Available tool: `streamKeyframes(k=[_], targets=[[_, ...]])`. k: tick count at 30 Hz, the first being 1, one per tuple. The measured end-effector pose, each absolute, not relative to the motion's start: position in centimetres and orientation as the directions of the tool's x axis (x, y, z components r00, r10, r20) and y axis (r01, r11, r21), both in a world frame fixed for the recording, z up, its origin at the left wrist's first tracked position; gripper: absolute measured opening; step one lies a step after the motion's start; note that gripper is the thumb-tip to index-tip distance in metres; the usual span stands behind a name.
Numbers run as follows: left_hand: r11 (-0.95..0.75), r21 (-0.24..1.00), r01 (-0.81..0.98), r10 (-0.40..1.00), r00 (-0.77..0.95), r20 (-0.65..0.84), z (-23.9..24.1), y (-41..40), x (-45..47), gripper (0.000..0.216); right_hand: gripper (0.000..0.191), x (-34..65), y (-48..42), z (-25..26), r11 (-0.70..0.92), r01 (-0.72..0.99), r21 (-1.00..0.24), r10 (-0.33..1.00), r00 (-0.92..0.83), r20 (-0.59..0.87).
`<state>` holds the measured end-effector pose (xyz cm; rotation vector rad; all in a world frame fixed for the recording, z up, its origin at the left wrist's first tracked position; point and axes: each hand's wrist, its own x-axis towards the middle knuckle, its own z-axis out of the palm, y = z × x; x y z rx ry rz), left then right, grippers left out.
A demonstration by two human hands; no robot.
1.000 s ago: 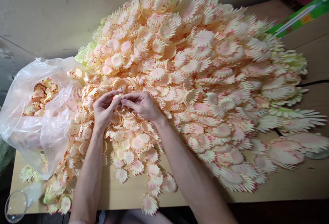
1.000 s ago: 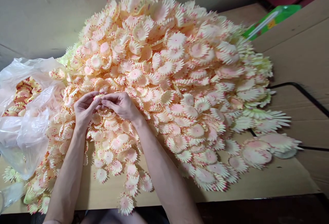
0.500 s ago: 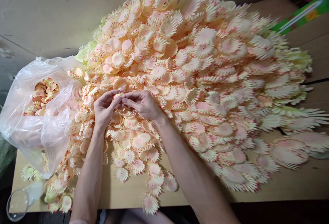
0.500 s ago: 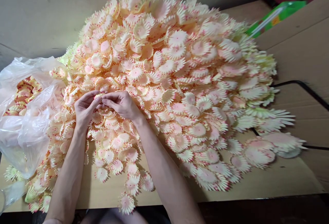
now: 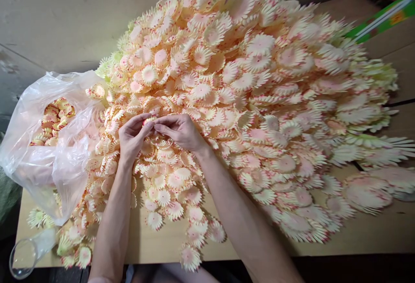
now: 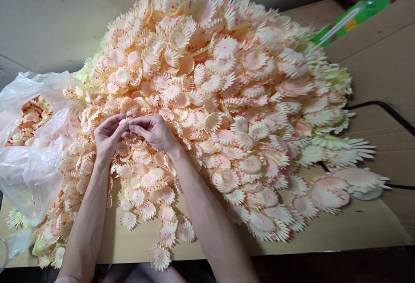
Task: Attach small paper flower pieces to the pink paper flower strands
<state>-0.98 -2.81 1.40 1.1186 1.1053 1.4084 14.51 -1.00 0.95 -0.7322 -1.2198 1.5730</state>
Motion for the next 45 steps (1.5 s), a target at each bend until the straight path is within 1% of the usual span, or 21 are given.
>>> streamKeyframes(k=[7,14,31,39,45], targets=[[-0.114,0.987,-0.11,0.991,-0.075,0.106,1.31,-2.78,-1.1,0.03,0.024,14.51,-0.96,0.97,-0.029,-0.31,-0.95,0.938,-0.338,0.082],[-0.098,0.986,-0.135,0.991,-0.101,0.085,1.47,-2.79,-1.03,0.031,0.02,14.63,-1.0,1.07,-0.016,-0.338,-0.941,0.93,-0.349,0.11],[-0.102,0.984,-0.149,0.992,-0.085,0.09,1.36,-2.76,-0.96,0.031,0.026,14.57,-1.02,1.15,-0.012,-0.307,-0.952,0.93,-0.353,0.102],[-0.095,0.981,-0.166,0.993,-0.086,0.082,1.27,-2.75,-0.94,0.031,0.023,14.57,-0.99,0.85,-0.005,-0.322,-0.947,0.934,-0.34,0.111],[-0.108,0.986,-0.129,0.991,-0.089,0.097,1.25,-2.79,-1.02,0.03,0.027,14.6,-0.98,0.86,-0.014,-0.302,-0.953,0.933,-0.348,0.097]])
